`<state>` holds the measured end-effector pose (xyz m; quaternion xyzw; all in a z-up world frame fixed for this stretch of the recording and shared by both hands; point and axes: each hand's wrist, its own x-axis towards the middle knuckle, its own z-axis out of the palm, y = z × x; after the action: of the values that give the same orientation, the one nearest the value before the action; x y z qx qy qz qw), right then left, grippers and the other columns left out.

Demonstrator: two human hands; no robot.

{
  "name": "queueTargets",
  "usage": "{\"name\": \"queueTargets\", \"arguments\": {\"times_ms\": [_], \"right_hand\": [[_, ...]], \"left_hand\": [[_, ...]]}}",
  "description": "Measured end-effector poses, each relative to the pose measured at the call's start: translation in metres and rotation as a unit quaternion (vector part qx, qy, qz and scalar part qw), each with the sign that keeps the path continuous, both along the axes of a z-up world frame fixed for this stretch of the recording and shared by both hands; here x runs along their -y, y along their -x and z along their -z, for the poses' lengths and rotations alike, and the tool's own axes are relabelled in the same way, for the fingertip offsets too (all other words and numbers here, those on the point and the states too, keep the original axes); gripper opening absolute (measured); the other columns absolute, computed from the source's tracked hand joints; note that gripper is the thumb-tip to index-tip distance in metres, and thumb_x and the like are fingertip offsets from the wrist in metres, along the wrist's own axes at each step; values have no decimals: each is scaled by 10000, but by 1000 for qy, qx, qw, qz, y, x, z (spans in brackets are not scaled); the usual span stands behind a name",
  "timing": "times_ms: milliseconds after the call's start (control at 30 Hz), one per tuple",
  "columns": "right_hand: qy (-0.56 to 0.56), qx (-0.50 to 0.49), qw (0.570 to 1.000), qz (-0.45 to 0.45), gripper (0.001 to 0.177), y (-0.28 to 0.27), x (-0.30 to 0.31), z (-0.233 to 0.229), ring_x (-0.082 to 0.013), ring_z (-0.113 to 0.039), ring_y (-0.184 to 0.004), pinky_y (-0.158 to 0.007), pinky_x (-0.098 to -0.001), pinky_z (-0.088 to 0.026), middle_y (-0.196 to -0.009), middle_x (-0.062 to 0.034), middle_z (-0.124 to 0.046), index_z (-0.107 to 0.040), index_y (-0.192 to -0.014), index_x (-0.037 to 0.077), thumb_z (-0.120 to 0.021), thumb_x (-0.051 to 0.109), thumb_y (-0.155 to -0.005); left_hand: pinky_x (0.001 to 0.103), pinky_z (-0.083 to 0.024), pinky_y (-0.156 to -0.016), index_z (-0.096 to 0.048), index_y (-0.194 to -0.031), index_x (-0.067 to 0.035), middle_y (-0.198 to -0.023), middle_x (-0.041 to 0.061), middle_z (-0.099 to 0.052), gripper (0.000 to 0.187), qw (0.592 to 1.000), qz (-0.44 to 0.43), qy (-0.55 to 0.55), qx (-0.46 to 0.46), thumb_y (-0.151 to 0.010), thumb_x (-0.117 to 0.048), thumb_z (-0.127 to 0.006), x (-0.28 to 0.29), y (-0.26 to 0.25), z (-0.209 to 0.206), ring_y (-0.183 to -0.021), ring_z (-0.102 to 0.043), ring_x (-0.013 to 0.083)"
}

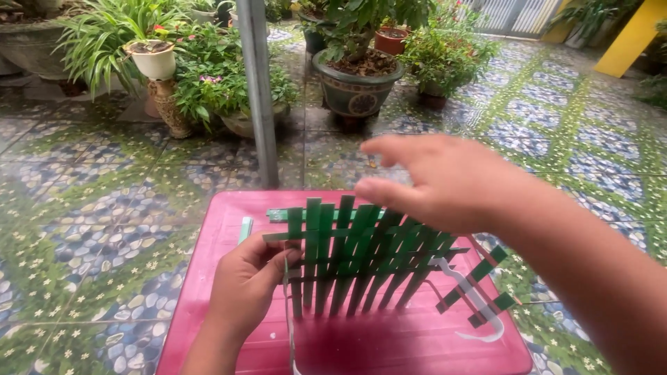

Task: Weaving green plastic strips together on a small table to assemble a chair back.

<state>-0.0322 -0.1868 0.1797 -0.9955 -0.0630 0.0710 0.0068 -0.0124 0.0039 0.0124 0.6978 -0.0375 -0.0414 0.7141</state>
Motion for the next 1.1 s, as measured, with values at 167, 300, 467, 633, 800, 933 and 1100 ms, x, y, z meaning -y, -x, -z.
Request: {"name": "queueTargets", "arguments": {"times_ms": [167, 300, 467, 633, 800, 933, 1100], "right_hand": [[-17, -33, 999, 13, 743, 0, 12, 6, -177, -515, -1112, -908, -414, -438, -1213, 16, -554, -336, -1336, 261, -159, 633, -718], [-68, 33, 997, -5, 738, -3, 33, 11, -198, -436, -1178, -918, -439, -394, -1329, -4, -444, -385, -1298, 205, -130, 615, -740], [-227, 66, 971, 23, 482, 1, 62, 25, -196, -538, -1106, -917, -400, -444, -1250, -27, -546, -524, -1085, 171, -238, 412, -783], [-468, 239, 851, 9, 508, 28, 115, 59, -229, -615, -971, -883, -384, -487, -994, -112, -638, -526, -1114, 57, -215, 386, -884], [-715, 161, 657, 179, 335, 33, 124, 121, -408, -593, -901, -811, -487, -488, -1061, -253, -594, -520, -1103, -108, -386, 24, -826], [-755, 151, 615, 170, 325, 22, 122, 147, -431, -602, -861, -821, -497, -486, -925, -331, -605, -549, -1050, -141, -415, 57, -830], [-700, 131, 659, 241, 245, 10, 123, 161, -338, -619, -754, -705, -441, -534, -845, -253, -661, -624, -913, -145, -470, 31, -839]], "left_hand": [[314, -609, -664, -689, -897, -32, -820, 101, -730, 191, 1000, -1, -11, -11, -738, -113, -622, 3, 1, -3, -792, -717, 204], [291, -585, -655, -694, -889, -32, -809, 93, -728, 183, 1000, -13, -21, -9, -738, -110, -624, 2, 1, -2, -783, -699, 186], [306, -570, -607, -689, -898, -15, -796, 110, -715, 180, 1000, -2, -2, -8, -747, -85, -621, 3, -1, 1, -732, -682, 205], [314, -604, -685, -683, -879, -21, -807, 98, -718, 178, 1000, -18, -16, 2, -752, -117, -603, 6, 3, -7, -761, -706, 208], [312, -608, -711, -671, -911, -17, -819, 101, -706, 190, 999, -33, 12, 16, -765, -102, -584, 11, 1, -3, -763, -693, 202], [279, -550, -714, -663, -893, -58, -826, 59, -701, 185, 998, -37, -11, 46, -764, -170, -594, 11, 0, -3, -784, -658, 156], [300, -547, -638, -666, -894, -31, -772, 81, -665, 203, 997, -58, -27, 41, -768, -171, -589, 11, -5, 3, -695, -638, 180]]}}
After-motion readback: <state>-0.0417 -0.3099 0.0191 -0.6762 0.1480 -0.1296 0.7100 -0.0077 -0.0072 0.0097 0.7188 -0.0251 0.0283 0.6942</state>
